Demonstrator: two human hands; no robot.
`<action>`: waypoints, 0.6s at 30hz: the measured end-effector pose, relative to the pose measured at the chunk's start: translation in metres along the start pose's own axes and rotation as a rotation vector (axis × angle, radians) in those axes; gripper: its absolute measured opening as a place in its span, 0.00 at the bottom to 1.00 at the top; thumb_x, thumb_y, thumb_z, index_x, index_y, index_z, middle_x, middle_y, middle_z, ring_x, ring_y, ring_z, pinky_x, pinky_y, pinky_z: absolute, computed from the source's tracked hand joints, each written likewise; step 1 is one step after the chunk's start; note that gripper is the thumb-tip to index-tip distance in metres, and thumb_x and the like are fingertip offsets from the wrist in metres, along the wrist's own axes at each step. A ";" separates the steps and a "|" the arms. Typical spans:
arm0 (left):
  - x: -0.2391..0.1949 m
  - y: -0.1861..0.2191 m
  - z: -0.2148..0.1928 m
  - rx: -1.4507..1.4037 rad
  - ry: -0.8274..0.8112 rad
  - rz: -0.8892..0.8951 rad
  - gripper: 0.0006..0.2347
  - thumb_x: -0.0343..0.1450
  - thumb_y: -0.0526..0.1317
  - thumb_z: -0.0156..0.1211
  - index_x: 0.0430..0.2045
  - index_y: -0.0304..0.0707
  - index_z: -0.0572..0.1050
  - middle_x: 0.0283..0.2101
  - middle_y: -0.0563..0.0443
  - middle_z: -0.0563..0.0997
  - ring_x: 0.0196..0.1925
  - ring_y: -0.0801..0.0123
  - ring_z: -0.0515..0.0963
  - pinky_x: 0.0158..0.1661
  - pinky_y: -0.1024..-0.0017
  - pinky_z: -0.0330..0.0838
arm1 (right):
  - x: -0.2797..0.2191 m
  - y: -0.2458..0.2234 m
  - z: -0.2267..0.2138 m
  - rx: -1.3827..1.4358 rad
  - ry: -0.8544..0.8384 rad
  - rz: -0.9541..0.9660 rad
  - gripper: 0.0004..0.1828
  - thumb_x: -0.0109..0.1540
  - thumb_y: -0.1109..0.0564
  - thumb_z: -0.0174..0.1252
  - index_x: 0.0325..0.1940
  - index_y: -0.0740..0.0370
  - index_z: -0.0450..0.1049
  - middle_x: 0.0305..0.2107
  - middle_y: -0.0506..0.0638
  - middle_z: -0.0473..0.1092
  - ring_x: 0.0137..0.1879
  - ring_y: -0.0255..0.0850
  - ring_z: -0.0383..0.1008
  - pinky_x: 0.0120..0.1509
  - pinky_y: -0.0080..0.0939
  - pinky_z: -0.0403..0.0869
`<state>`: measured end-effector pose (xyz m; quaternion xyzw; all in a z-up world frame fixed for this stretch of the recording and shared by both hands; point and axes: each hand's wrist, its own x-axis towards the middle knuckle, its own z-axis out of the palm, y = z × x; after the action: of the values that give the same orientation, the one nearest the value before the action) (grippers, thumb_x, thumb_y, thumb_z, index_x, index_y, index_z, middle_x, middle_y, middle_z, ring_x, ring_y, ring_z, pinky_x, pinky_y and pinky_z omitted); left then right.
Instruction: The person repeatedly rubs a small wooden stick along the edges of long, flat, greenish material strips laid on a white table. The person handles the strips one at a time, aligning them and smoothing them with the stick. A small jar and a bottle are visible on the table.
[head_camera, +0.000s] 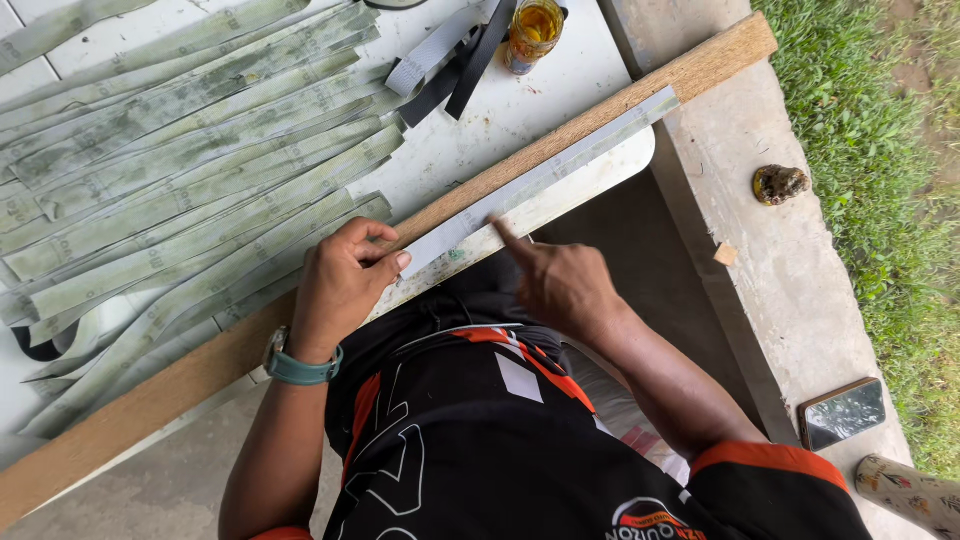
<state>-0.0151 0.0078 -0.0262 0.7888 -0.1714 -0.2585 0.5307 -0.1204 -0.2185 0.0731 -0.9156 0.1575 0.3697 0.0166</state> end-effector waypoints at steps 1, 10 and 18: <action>-0.001 0.000 -0.001 0.021 0.009 0.012 0.12 0.69 0.37 0.70 0.43 0.32 0.78 0.33 0.42 0.88 0.31 0.71 0.87 0.30 0.72 0.78 | -0.001 0.000 -0.003 0.089 0.328 -0.149 0.38 0.61 0.58 0.56 0.74 0.43 0.54 0.34 0.57 0.76 0.42 0.52 0.78 0.49 0.50 0.77; 0.003 0.002 -0.008 -0.089 -0.055 -0.085 0.16 0.66 0.40 0.70 0.45 0.35 0.77 0.34 0.46 0.89 0.33 0.72 0.87 0.33 0.73 0.79 | 0.179 0.119 -0.085 -0.115 0.858 -0.253 0.37 0.46 0.67 0.63 0.57 0.42 0.82 0.60 0.51 0.64 0.64 0.56 0.58 0.68 0.55 0.64; 0.007 -0.003 -0.005 -0.149 -0.064 -0.113 0.14 0.68 0.40 0.67 0.44 0.34 0.77 0.33 0.44 0.89 0.32 0.72 0.88 0.32 0.74 0.80 | 0.235 0.109 -0.105 -0.199 0.452 -0.158 0.29 0.50 0.67 0.56 0.52 0.48 0.81 0.64 0.46 0.61 0.65 0.57 0.55 0.66 0.56 0.61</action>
<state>-0.0062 0.0087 -0.0287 0.7469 -0.1236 -0.3251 0.5667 0.0765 -0.4019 -0.0022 -0.9815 0.0483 0.1668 -0.0804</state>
